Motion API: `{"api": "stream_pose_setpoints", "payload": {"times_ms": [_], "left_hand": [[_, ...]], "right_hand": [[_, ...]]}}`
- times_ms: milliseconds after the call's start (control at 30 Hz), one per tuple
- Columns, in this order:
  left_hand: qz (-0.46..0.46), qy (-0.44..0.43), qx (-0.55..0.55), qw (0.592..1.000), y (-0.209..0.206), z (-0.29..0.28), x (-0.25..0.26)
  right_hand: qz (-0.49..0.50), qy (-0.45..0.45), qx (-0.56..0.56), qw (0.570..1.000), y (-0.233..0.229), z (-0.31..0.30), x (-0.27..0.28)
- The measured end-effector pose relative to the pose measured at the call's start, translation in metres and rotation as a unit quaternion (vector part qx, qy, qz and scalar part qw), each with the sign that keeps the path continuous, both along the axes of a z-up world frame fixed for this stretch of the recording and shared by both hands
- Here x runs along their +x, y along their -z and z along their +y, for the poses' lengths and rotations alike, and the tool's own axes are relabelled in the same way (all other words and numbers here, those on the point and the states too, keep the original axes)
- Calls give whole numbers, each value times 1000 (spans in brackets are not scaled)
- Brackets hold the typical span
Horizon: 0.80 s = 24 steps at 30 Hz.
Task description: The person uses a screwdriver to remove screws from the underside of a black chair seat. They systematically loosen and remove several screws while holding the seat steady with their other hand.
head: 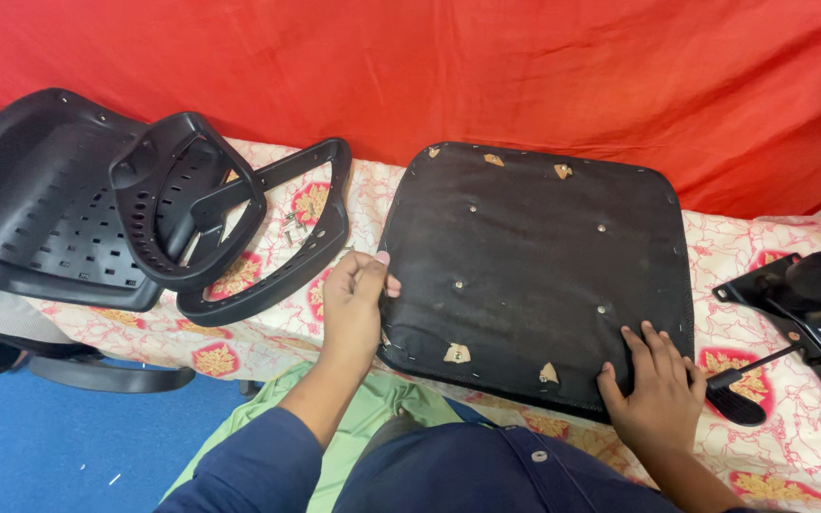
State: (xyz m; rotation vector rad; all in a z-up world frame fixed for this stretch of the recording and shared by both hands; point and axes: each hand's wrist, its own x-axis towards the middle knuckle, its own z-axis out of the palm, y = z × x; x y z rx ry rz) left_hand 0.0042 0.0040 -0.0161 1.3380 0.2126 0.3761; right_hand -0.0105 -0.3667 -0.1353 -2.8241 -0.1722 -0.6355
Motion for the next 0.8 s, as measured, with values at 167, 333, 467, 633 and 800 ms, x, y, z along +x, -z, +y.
{"api": "stream_pose_setpoints", "payload": {"times_ms": [167,333,467,633,800], "left_hand": [[83,-134,1,987,-3,-6,-7],[61,-100,-18,993,5,1,-1],[57,-30,4,998,14,14,-1],[85,49,-2,995,23,27,2],[76,112,-40,990,21,36,12]], "right_hand": [[3,1,-6,1000,1,-2,1],[8,1,-4,1000,2,-1,2],[10,-1,-12,1000,5,-4,1],[15,0,-5,1000,5,-3,0],[5,4,0,1000,2,-1,1]]}}
